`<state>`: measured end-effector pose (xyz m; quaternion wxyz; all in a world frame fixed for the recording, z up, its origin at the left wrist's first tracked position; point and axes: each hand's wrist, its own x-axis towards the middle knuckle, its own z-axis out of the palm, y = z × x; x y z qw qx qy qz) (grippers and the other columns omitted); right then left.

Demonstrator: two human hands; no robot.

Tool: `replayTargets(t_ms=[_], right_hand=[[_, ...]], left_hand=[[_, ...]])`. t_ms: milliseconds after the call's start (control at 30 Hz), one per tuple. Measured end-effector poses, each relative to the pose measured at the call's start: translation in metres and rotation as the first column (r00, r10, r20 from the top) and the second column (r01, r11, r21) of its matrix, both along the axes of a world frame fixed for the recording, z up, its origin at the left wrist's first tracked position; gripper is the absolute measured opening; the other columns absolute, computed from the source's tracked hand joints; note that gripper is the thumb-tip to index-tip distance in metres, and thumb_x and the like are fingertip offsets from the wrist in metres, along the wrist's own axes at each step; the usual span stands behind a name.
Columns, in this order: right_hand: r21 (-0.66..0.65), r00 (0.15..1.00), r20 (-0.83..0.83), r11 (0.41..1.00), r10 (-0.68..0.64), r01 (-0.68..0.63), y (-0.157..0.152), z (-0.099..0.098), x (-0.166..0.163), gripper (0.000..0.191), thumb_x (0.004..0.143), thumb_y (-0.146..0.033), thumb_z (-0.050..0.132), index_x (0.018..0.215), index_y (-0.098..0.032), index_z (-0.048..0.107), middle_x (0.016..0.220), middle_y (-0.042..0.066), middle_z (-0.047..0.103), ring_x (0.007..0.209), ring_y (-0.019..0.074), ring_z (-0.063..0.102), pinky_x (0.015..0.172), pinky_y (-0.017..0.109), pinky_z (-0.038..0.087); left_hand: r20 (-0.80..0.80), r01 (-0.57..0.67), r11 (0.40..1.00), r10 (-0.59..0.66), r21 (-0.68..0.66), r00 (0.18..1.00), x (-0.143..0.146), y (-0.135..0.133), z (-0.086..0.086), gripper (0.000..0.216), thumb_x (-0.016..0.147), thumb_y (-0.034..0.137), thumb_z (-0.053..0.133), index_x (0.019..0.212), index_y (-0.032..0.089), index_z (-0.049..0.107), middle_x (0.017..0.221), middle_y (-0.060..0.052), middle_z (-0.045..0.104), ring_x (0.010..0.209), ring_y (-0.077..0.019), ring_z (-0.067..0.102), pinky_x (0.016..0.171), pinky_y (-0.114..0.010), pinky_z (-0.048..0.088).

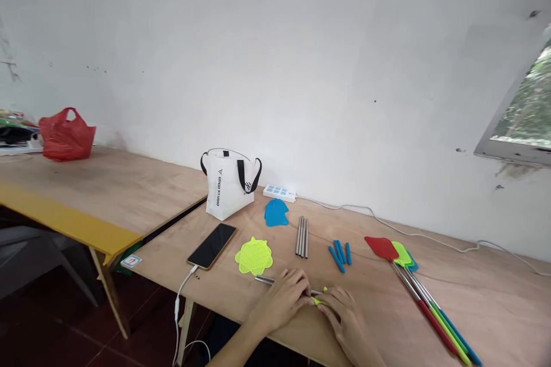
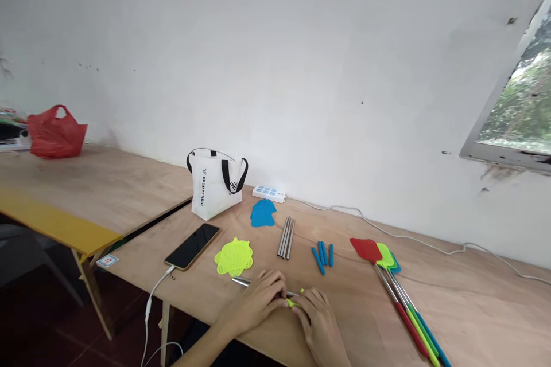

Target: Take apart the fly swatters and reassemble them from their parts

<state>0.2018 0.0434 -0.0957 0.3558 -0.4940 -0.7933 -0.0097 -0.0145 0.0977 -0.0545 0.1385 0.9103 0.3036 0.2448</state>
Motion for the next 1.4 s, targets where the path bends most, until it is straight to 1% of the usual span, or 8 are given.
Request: replayTargets(t_ms=[167,333,467,667,833,1067,1300,1400], right_hand=[[-0.014,0.999,0.029,1.000,-0.015,0.016,-0.002,0.008,-0.001,0.023,0.103,-0.033,0.050,0.110,-0.034,0.072,0.106,0.003,0.073,0.103,0.0230,0.068,0.094,0.042,0.054],[0.077,0.988,0.007,0.985,-0.156,0.155,0.000,0.003,0.001,0.023,0.100,-0.043,0.053,0.105,-0.033,0.074,0.123,0.007,0.068,0.116,0.0279,0.064,0.099,0.049,0.054],[0.042,0.988,-0.012,0.987,-0.157,0.157,0.006,-0.003,0.005,0.025,0.101,-0.041,0.051,0.103,-0.033,0.074,0.124,0.006,0.069,0.118,0.0268,0.064,0.102,0.048,0.053],[0.072,0.969,-0.065,0.968,-0.238,0.242,0.012,-0.011,0.026,0.035,0.101,-0.043,0.047,0.130,-0.030,0.063,0.128,0.006,0.068,0.117,0.0260,0.065,0.098,0.044,0.056],[0.070,0.957,-0.037,0.955,-0.286,0.288,0.012,-0.011,0.046,0.033,0.101,-0.048,0.046,0.117,-0.032,0.070,0.110,0.004,0.073,0.100,0.0261,0.069,0.088,0.044,0.055],[0.029,0.950,-0.117,0.955,-0.290,0.295,0.009,-0.004,0.042,0.037,0.103,-0.049,0.039,0.092,-0.029,0.068,0.093,0.004,0.073,0.089,0.0246,0.069,0.083,0.041,0.054],[0.090,0.929,-0.168,0.933,-0.331,0.349,0.009,-0.008,0.046,0.039,0.104,-0.051,0.037,0.094,-0.028,0.066,0.090,0.005,0.073,0.084,0.0260,0.069,0.076,0.041,0.055],[0.076,0.944,-0.160,0.950,-0.288,0.302,0.008,-0.001,0.043,0.038,0.104,-0.050,0.037,0.094,-0.028,0.066,0.092,0.006,0.074,0.086,0.0260,0.069,0.077,0.042,0.056]], left_hand=[[-0.025,-0.042,0.999,0.042,0.005,0.999,0.000,0.001,-0.002,0.019,0.099,0.042,0.062,0.103,0.023,0.061,0.111,0.000,0.063,0.104,-0.0213,0.058,0.091,-0.035,0.038],[-0.029,-0.164,0.986,0.164,0.007,0.986,0.000,0.003,-0.005,0.030,0.100,0.047,0.058,0.119,0.024,0.058,0.119,-0.004,0.063,0.110,-0.0254,0.055,0.096,-0.039,0.036],[-0.067,-0.266,0.963,0.263,-0.046,0.962,0.000,0.005,-0.003,0.033,0.098,0.054,0.058,0.106,0.022,0.062,0.113,-0.005,0.064,0.108,-0.0267,0.055,0.094,-0.040,0.037],[-0.059,-0.268,0.958,0.263,-0.102,0.963,0.001,0.008,0.000,0.030,0.099,0.050,0.058,0.098,0.021,0.062,0.106,-0.004,0.064,0.103,-0.0250,0.055,0.090,-0.038,0.037],[-0.051,-0.241,0.966,0.237,-0.094,0.970,0.001,0.008,-0.002,0.024,0.100,0.046,0.059,0.096,0.022,0.064,0.104,-0.003,0.063,0.102,-0.0235,0.056,0.089,-0.037,0.037],[-0.026,-0.167,0.983,0.165,-0.081,0.986,0.001,0.006,0.003,0.010,0.103,0.033,0.057,0.102,0.024,0.062,0.108,-0.001,0.064,0.105,-0.0211,0.056,0.091,-0.034,0.038],[0.025,-0.198,0.975,0.201,-0.103,0.979,0.002,0.007,0.005,0.011,0.105,0.026,0.050,0.103,0.022,0.059,0.110,-0.003,0.065,0.106,-0.0216,0.058,0.092,-0.035,0.039],[0.026,-0.189,0.977,0.192,-0.097,0.981,0.002,0.007,0.004,0.009,0.104,0.024,0.049,0.103,0.022,0.058,0.109,-0.002,0.066,0.106,-0.0219,0.058,0.092,-0.036,0.039]])
